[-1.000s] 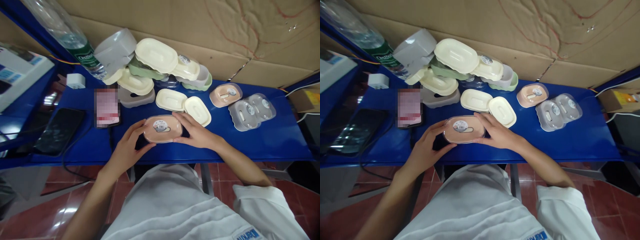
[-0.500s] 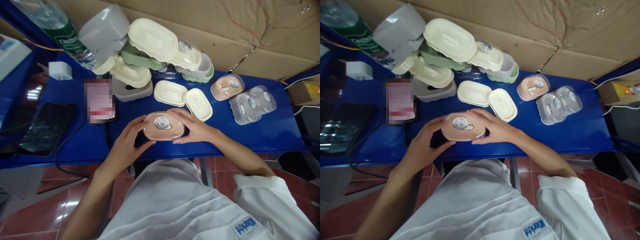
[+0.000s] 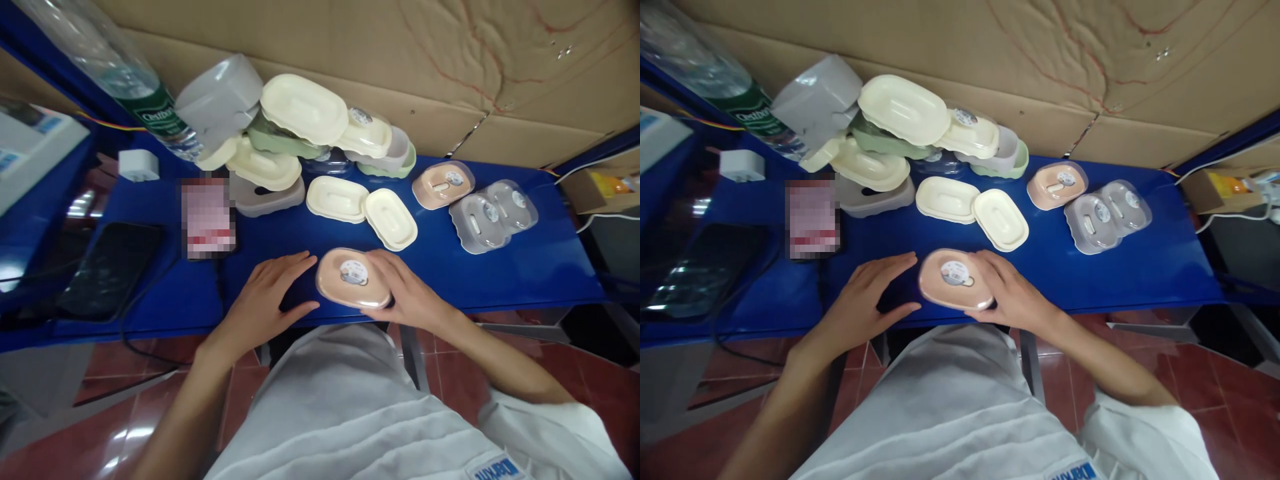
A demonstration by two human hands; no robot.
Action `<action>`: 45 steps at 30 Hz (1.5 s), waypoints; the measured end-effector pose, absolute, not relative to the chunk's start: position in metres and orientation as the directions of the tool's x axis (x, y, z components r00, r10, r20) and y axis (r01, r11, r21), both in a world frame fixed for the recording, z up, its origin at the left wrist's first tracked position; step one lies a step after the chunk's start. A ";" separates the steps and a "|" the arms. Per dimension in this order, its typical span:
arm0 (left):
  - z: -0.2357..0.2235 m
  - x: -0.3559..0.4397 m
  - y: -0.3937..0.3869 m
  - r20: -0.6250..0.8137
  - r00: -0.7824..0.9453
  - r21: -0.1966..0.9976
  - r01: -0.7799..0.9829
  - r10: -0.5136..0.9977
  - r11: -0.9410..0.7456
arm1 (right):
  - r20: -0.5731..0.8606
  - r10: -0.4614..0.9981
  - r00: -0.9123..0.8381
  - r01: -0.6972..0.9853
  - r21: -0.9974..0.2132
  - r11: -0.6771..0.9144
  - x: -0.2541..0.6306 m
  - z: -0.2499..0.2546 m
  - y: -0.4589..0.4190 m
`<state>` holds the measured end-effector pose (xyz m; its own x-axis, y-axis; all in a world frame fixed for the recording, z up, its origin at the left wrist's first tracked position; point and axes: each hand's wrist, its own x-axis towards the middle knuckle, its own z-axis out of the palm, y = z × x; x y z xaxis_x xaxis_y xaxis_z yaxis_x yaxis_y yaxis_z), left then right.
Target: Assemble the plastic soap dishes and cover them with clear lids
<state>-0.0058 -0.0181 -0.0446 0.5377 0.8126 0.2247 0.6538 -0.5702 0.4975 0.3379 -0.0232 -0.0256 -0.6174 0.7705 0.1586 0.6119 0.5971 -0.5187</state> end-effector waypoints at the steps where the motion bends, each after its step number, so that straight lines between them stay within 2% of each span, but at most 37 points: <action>1: -0.044 -0.005 -0.018 0.226 0.538 0.489 0.658 0.812 -0.572 | 0.157 0.803 -0.575 0.652 -0.504 0.566 0.347 -0.025 -0.035; 7: -0.036 0.006 -0.009 0.251 0.509 0.432 0.702 0.823 -0.566 | 0.174 0.962 -0.211 0.868 -0.420 0.267 0.418 -0.027 -0.100; 10: -0.021 0.018 0.009 0.223 0.566 0.372 0.703 0.793 -0.606 | 0.224 0.974 0.013 0.932 -0.357 0.070 0.455 -0.028 -0.122; 13: -0.009 0.030 0.037 0.220 0.595 0.304 0.711 0.773 -0.634 | 0.252 0.954 0.163 0.937 -0.343 -0.070 0.482 -0.031 -0.131; 18: -0.015 0.043 0.075 0.161 0.566 0.272 0.762 0.809 -0.587 | 0.323 0.928 0.187 0.943 -0.322 -0.078 0.511 -0.033 -0.123; 20: -0.018 0.044 0.076 0.139 0.570 0.271 0.765 0.810 -0.584 | 0.351 0.914 0.204 0.959 -0.257 -0.115 0.519 -0.027 -0.119; 23: -0.018 0.040 0.060 0.168 0.589 0.239 0.754 0.790 -0.612 | 0.288 0.929 0.231 0.970 -0.148 -0.195 0.519 -0.005 -0.113; 26: -0.014 0.034 0.033 0.181 0.593 0.186 0.763 0.785 -0.619 | 0.283 0.952 0.117 0.986 -0.148 -0.077 0.496 0.028 -0.096; 29: -0.014 0.028 0.009 0.204 0.582 0.151 0.776 0.788 -0.612 | 0.325 0.936 -0.139 0.961 -0.186 0.207 0.451 0.052 -0.055; 31: -0.017 0.024 -0.002 0.250 0.571 0.125 0.782 0.782 -0.611 | 0.325 0.897 -0.299 0.906 -0.199 0.374 0.418 0.055 -0.020; 35: -0.027 0.020 -0.015 0.344 0.532 0.134 0.788 0.774 -0.601 | 0.223 0.855 -0.468 0.845 -0.168 0.507 0.360 0.040 0.045; 38: -0.034 0.020 -0.019 0.392 0.503 0.169 0.784 0.770 -0.598 | 0.241 0.847 -0.474 0.849 -0.131 0.512 0.335 0.030 0.087; 45: -0.033 0.022 -0.023 0.537 0.483 0.152 0.751 0.692 -0.642 | 0.305 0.925 -0.227 0.961 -0.086 0.264 0.330 0.017 0.165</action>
<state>0.0219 -0.0230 -0.0331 0.4827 0.6920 0.5368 0.7514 -0.6421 0.1521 0.3300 0.1648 0.0166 -0.2268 0.9250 0.3049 0.9607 0.2638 -0.0859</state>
